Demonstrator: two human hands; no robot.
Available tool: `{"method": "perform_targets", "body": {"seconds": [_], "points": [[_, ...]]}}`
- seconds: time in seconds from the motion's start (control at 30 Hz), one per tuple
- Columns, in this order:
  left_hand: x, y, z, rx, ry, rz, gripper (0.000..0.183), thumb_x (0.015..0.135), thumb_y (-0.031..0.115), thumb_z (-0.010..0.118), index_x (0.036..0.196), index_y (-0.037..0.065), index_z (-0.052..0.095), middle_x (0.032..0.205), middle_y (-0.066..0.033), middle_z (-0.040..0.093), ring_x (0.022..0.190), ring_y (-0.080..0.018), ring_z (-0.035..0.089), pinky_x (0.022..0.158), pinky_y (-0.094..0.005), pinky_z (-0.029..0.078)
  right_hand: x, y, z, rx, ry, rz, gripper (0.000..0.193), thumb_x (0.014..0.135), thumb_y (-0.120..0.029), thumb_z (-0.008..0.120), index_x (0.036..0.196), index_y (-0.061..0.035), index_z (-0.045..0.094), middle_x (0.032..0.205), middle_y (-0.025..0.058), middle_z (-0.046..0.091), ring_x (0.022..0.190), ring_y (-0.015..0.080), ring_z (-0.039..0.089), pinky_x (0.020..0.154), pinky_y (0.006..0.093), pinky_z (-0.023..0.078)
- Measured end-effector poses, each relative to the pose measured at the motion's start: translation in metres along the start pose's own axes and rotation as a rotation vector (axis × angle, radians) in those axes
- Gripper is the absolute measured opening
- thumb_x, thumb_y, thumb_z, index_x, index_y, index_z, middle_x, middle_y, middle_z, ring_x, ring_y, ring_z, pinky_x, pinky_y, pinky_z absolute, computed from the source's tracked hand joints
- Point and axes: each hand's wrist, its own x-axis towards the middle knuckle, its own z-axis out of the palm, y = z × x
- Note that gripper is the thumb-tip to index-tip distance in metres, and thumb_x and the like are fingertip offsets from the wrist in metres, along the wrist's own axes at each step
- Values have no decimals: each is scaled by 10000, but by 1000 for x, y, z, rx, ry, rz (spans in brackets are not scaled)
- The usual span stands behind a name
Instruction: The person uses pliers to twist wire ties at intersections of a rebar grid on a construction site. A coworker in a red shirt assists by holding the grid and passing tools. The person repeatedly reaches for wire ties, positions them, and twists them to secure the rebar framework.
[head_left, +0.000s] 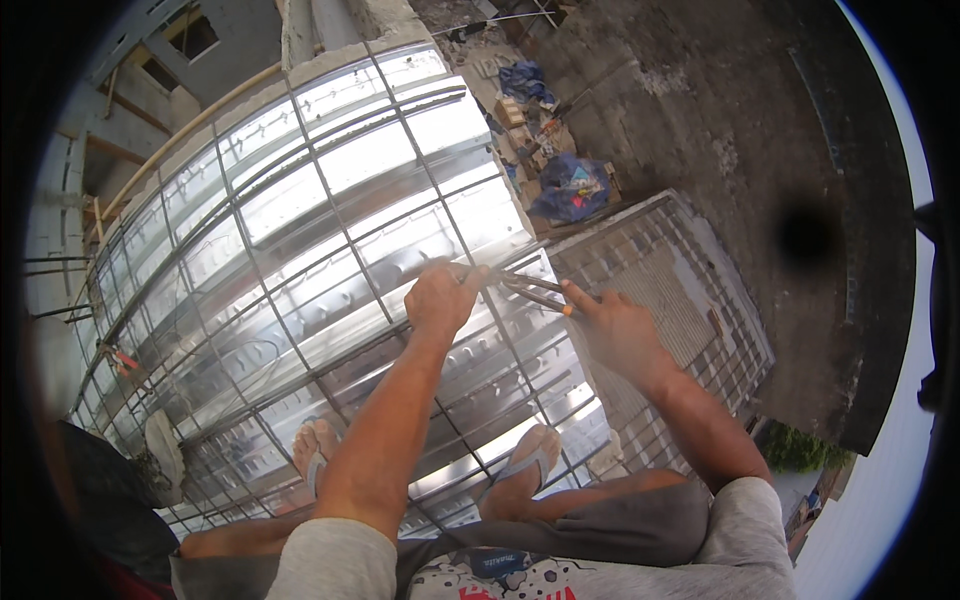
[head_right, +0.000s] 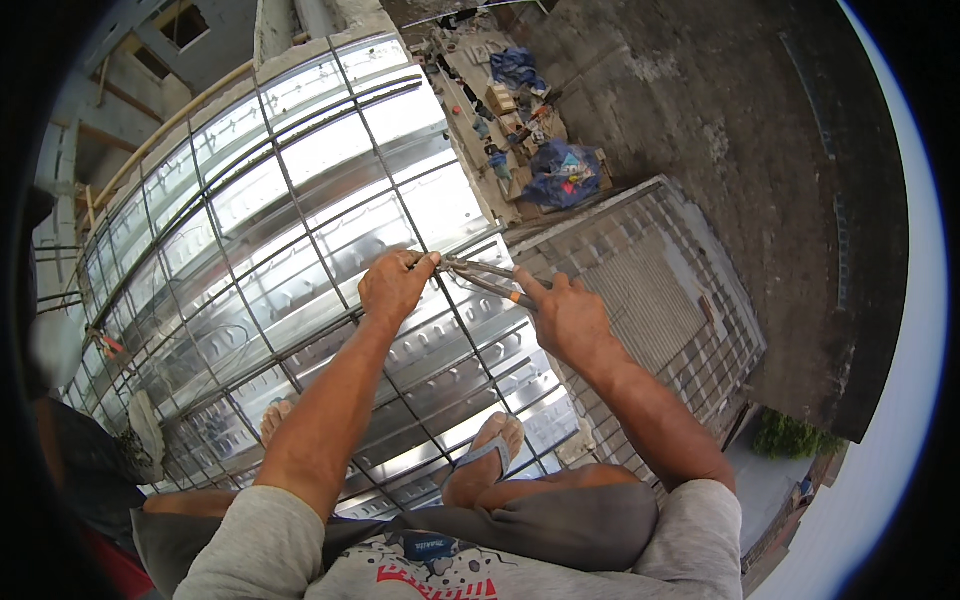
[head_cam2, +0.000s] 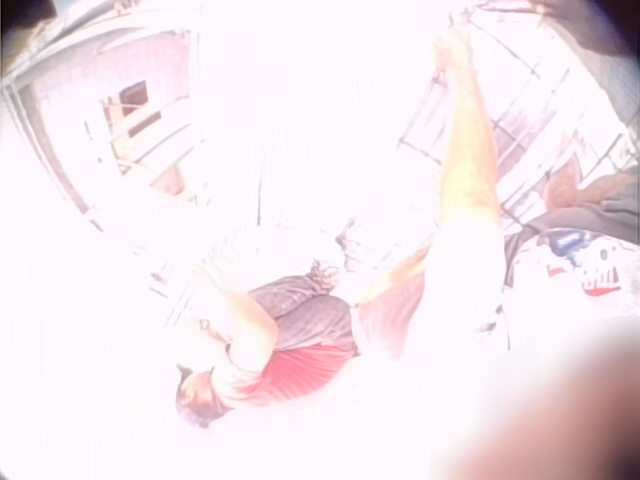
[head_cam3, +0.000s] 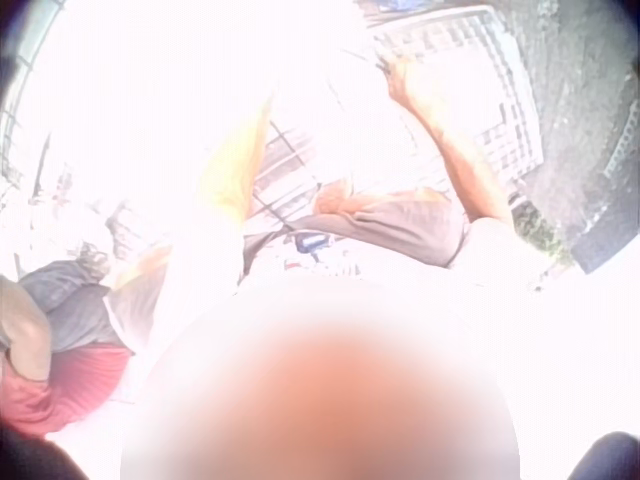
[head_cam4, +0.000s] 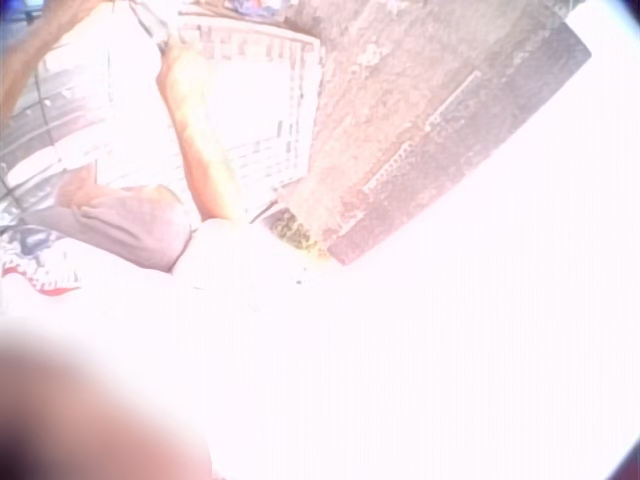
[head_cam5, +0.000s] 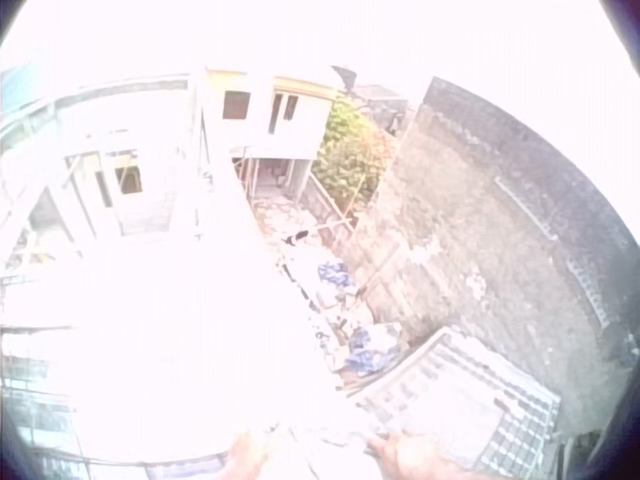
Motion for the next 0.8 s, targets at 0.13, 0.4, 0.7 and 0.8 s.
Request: {"method": "perform_targets", "body": {"seconds": [0.13,0.4,0.7,0.8], "points": [[0,1,-1,-10,-24,-34,435,866,558,620,1008,186,795,1085,-147,688,1014,-346,652,887,-460,489,-2,-3,4,-22,23,-5,647,892,-94,575,1508,-223,426,1135,251,540,1049,432,583,778,498,567],[2,1,0,15,-18,-41,450,866,563,624,1003,169,794,1078,-157,697,995,-348,661,872,-459,499,-14,-24,23,-22,-2,55,686,901,-72,569,1544,-147,343,1329,371,427,1261,583,432,960,533,502],[1,3,-2,18,-50,-85,455,866,552,624,1000,151,792,1059,-151,705,991,-349,665,869,-460,504,-11,-22,64,-49,258,104,778,849,-19,556,1566,-112,271,1409,388,335,1338,611,320,1102,604,330],[0,3,-2,0,-16,-35,444,871,545,621,1008,159,793,1054,-145,710,998,-347,666,869,-457,504,-10,-18,64,-10,337,84,799,820,0,552,1562,-108,278,1421,386,331,1342,611,310,1116,605,303]]}}
